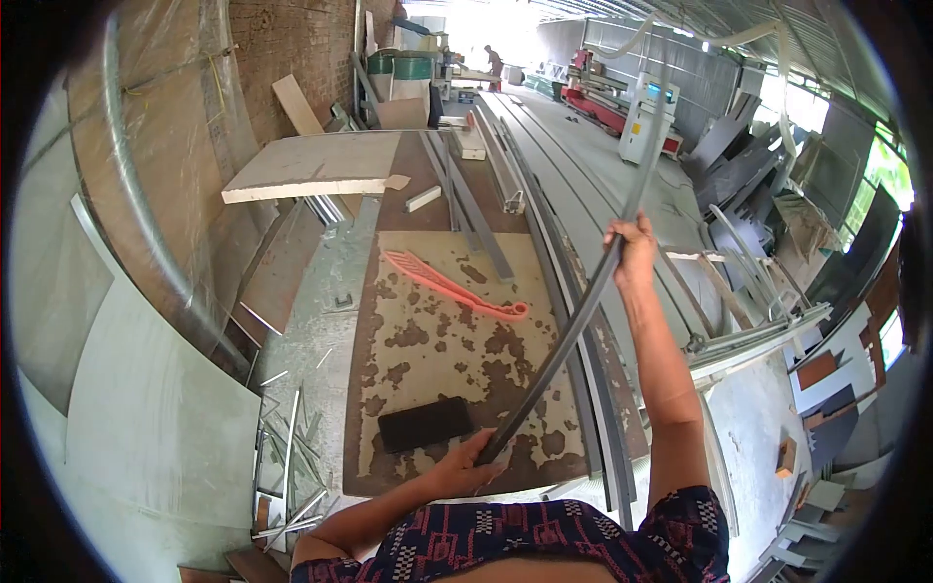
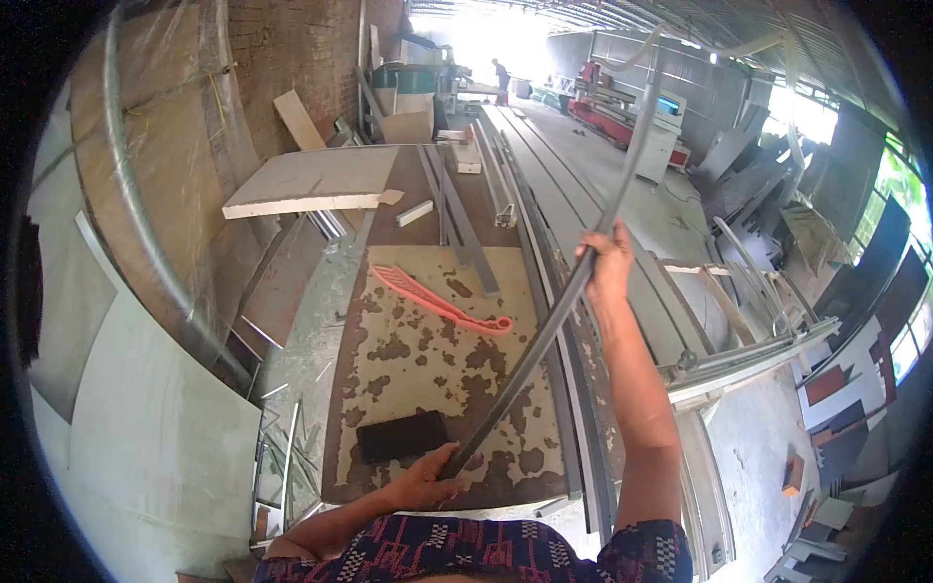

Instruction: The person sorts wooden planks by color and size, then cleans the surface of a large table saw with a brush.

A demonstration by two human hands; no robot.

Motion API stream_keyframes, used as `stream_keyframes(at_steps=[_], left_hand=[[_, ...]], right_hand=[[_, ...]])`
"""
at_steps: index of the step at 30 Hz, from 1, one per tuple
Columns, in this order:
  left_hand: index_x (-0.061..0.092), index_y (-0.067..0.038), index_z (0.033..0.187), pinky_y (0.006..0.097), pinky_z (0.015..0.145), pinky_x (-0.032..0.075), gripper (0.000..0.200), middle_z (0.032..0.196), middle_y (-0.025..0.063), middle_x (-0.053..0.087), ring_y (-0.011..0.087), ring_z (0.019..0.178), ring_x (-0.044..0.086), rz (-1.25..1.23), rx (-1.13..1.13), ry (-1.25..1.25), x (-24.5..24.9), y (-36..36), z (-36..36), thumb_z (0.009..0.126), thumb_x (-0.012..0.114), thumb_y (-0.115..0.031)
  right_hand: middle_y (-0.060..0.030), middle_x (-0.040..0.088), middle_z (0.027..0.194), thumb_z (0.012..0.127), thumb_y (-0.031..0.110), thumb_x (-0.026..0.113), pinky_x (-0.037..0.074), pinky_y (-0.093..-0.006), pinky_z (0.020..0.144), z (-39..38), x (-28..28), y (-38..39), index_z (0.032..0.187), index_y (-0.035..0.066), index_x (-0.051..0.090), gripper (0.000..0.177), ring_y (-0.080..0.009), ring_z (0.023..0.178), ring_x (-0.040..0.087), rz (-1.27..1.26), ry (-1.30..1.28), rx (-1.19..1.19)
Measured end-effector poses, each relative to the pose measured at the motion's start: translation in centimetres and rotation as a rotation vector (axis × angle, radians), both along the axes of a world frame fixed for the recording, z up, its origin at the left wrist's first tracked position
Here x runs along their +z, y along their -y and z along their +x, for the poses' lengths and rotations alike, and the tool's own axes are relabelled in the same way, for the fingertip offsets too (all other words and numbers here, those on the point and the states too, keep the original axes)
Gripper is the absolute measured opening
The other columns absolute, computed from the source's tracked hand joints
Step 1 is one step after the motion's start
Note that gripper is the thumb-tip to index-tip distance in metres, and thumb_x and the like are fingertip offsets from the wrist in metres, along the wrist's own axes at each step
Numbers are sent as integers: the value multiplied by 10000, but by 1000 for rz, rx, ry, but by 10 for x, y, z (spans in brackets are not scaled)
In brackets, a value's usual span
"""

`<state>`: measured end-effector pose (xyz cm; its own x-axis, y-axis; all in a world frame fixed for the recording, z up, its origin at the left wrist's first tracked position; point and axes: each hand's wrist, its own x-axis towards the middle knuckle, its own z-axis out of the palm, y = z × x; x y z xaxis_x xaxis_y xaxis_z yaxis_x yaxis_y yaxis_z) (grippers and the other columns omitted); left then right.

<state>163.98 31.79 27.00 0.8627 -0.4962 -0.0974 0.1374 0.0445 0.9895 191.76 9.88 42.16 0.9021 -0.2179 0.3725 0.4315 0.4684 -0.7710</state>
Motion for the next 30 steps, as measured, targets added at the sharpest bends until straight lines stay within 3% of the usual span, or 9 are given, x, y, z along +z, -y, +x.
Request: stream_keyframes(at_steps=[5, 11, 17, 20, 21, 24, 27, 30], left_hand=[[356, -60, 1246, 228, 466, 387, 450, 665, -8, 450, 72, 530, 448, 92, 200, -60, 3, -22, -23, 852, 560, -131], [362, -76, 1241, 232, 446, 391, 437, 647, -9, 450, 68, 512, 448, 28, 358, -24, -18, -39, -41, 847, 548, -98], [376, -41, 1210, 237, 422, 371, 423, 601, -5, 462, 67, 471, 435, -2, 513, -101, -27, -54, -59, 829, 555, -88], [392, -40, 1191, 228, 411, 350, 419, 604, -1, 463, 68, 463, 436, -49, 553, -109, -39, -65, -67, 814, 569, -81], [396, -38, 1184, 226, 409, 344, 418, 604, 0, 465, 67, 462, 437, -75, 570, -112, -46, -69, -69, 809, 575, -81], [417, -40, 1163, 225, 401, 331, 414, 597, 5, 473, 73, 448, 435, -115, 626, -138, -55, -77, -71, 790, 594, -81], [430, -42, 1151, 230, 394, 325, 415, 580, 9, 475, 81, 425, 427, -105, 659, -183, -50, -85, -72, 777, 603, -83], [410, -23, 1158, 230, 384, 325, 416, 570, 9, 468, 76, 421, 427, -112, 659, -218, -50, -92, -72, 787, 591, -84]], right_hand=[[-105, 560, 690, 679, -104, 540, 426, -270, 430, 11, -9, -82, 1157, -59, 407, 498, -176, 501, 535, -141, -122, 144], [-82, 512, 607, 666, -124, 528, 379, -268, 395, 25, -33, -157, 986, -68, 511, 325, -184, 449, 515, -234, -262, 226], [-88, 495, 577, 620, -104, 537, 354, -309, 378, 35, -74, -220, 853, -57, 527, 238, -184, 430, 501, -547, -317, 264], [-100, 513, 604, 611, -106, 533, 363, -316, 391, 31, -98, -247, 842, -66, 522, 234, -187, 473, 527, -417, -311, 398], [-148, 575, 699, 622, -130, 503, 387, -319, 419, 28, -103, -252, 829, -82, 515, 213, -193, 531, 553, -485, -273, 419], [-191, 608, 853, 630, -139, 484, 412, -315, 452, 8, -101, -276, 905, -89, 542, 286, -193, 572, 556, -371, -408, 484], [-184, 610, 967, 633, -132, 487, 423, -307, 467, 24, -127, -295, 1012, -46, 562, 395, -195, 583, 554, -425, -458, 570], [-149, 611, 966, 630, -133, 490, 427, -313, 471, 45, -165, -312, 1123, 12, 556, 518, -195, 605, 559, -455, -389, 605]])
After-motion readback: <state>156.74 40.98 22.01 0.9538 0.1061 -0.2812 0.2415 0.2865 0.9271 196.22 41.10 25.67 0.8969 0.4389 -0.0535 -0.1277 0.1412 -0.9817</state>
